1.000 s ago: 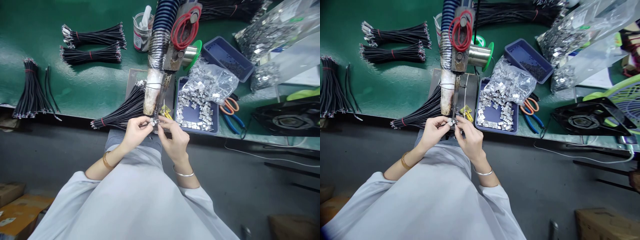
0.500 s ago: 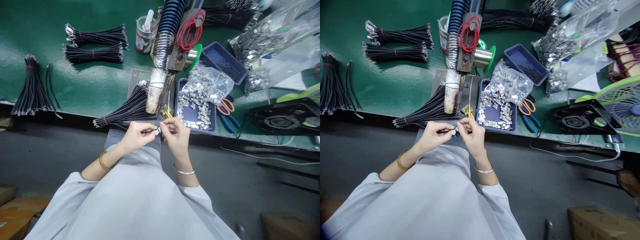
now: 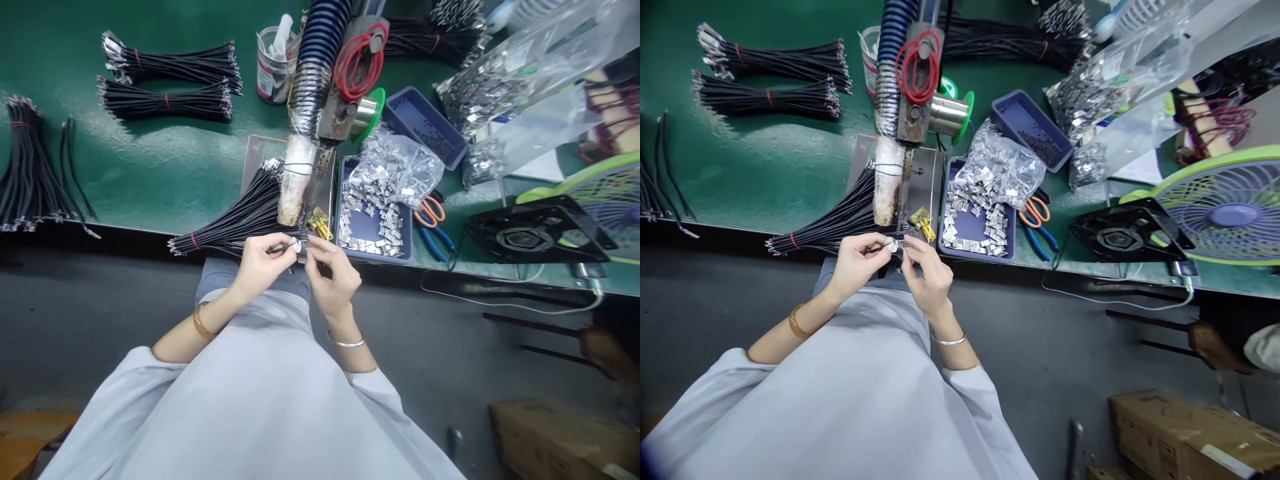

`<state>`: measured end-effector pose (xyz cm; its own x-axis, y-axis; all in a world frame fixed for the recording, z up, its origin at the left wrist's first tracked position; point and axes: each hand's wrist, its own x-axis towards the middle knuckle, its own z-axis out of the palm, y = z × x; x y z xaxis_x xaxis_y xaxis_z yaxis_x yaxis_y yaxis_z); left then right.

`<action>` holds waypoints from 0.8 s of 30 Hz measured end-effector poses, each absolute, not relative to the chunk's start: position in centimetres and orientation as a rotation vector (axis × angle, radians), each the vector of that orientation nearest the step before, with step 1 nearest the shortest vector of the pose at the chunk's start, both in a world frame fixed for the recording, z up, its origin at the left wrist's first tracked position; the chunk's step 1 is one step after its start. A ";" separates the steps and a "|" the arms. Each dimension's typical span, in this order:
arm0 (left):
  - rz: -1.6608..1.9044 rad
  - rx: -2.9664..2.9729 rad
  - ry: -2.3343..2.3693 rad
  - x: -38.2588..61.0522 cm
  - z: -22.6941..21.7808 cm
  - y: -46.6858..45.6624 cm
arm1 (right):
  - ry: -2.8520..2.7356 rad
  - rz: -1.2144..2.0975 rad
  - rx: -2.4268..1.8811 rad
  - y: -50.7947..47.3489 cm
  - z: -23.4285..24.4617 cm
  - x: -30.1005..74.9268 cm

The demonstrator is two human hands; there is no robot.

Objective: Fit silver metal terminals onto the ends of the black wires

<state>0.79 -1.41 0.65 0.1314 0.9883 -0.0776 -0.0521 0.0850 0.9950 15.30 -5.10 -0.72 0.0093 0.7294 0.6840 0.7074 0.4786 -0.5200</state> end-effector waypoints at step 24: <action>1.107 1.292 1.233 1.3 1.0 -1.1 | -1.741 0.084 -1.199 -4.1 0.2 15.4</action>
